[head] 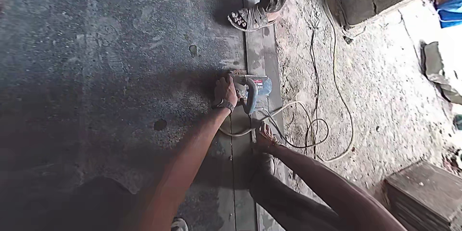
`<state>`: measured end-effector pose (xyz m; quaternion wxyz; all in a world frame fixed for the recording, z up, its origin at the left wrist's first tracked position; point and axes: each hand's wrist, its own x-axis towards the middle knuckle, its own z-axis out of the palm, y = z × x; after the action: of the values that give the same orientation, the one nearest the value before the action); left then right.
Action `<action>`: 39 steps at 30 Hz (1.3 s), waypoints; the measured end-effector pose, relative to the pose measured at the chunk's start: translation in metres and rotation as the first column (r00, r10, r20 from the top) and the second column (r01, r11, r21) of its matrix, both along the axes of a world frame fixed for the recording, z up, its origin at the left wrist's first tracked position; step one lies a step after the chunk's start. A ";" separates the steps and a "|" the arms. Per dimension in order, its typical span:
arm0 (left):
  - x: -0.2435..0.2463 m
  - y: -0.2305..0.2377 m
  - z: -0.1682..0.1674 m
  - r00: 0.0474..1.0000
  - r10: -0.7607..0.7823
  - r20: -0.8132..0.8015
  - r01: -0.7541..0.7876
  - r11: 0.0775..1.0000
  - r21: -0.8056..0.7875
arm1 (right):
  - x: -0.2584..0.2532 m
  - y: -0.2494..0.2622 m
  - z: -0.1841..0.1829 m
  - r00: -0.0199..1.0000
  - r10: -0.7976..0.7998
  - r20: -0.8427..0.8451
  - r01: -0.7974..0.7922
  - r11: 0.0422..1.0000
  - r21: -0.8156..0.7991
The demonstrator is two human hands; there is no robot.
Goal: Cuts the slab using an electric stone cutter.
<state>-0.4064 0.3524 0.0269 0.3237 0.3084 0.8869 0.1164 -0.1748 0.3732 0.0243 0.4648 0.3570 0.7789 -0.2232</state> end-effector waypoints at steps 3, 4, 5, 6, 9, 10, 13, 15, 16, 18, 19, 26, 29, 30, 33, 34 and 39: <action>0.000 0.000 -0.003 0.999 0.045 0.007 -0.045 0.999 0.012 | -0.001 0.016 -0.002 0.996 0.086 0.023 -0.084 0.994 -0.066; 0.001 0.000 -0.002 0.999 0.046 0.021 -0.046 0.999 0.001 | -0.004 0.020 0.001 0.992 0.118 0.047 -0.113 0.989 -0.095; 0.002 0.000 0.001 0.998 0.048 0.040 -0.048 0.999 -0.009 | -0.008 0.022 0.005 0.985 0.154 0.075 -0.144 0.981 -0.128; 0.001 0.002 0.004 0.997 0.052 0.059 -0.051 0.998 -0.023 | -0.015 0.026 0.010 0.972 0.211 0.100 -0.194 0.967 -0.165; -0.003 0.001 0.012 0.998 0.015 0.054 -0.013 0.999 -0.035 | -0.038 0.045 0.026 0.894 0.430 0.124 -0.371 0.868 -0.331; -0.001 -0.001 0.013 0.999 0.004 0.043 -0.004 1.000 -0.015 | -0.045 0.057 0.029 0.878 0.464 0.116 -0.392 0.837 -0.381; 0.000 -0.002 0.018 0.999 0.022 0.035 -0.022 1.000 0.000 | -0.069 0.085 0.047 0.821 0.570 0.042 -0.517 0.773 -0.367; 0.002 0.000 0.023 0.998 0.047 0.046 -0.046 0.999 -0.028 | -0.080 0.101 0.065 0.790 0.611 -0.054 -0.600 0.751 -0.276; 0.003 0.002 0.025 0.998 0.055 0.042 -0.053 0.998 -0.040 | -0.085 0.109 0.077 0.787 0.606 -0.116 -0.615 0.756 -0.226; 0.003 0.007 0.026 0.998 0.061 0.020 -0.059 0.996 -0.063 | -0.088 0.127 0.099 0.792 0.560 -0.243 -0.602 0.782 -0.161; 0.005 0.009 0.025 0.998 0.058 0.013 -0.056 0.996 -0.072 | -0.083 0.137 0.106 0.801 0.509 -0.317 -0.572 0.807 -0.150; 0.004 0.014 0.023 0.996 0.090 -0.008 -0.090 0.994 -0.064 | -0.020 0.182 0.065 0.865 0.161 -0.475 -0.313 0.913 -0.261; 0.003 0.013 0.018 0.996 0.086 0.000 -0.086 0.994 -0.061 | -0.020 0.173 0.054 0.900 0.296 -0.320 -0.396 0.862 -0.316; 0.002 0.013 0.014 0.996 0.086 0.010 -0.086 0.995 -0.052 | -0.025 0.170 0.055 0.892 0.356 -0.277 -0.436 0.840 -0.324; -0.001 0.005 0.004 0.992 0.114 0.053 -0.114 0.993 -0.008 | -0.053 0.149 0.060 0.854 0.474 -0.214 -0.520 0.794 -0.317; -0.004 0.002 0.004 0.991 0.115 0.063 -0.115 0.993 -0.009 | -0.064 0.139 0.064 0.853 0.483 -0.198 -0.522 0.796 -0.306; -0.008 0.003 0.011 0.991 0.074 0.111 -0.078 0.996 0.033 | -0.109 0.104 0.108 0.868 0.497 -0.021 -0.490 0.847 -0.206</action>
<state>-0.4148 0.3559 0.0382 0.3615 0.2734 0.8765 0.1622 -0.2843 0.4768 0.1319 0.5535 0.0992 0.8094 -0.1691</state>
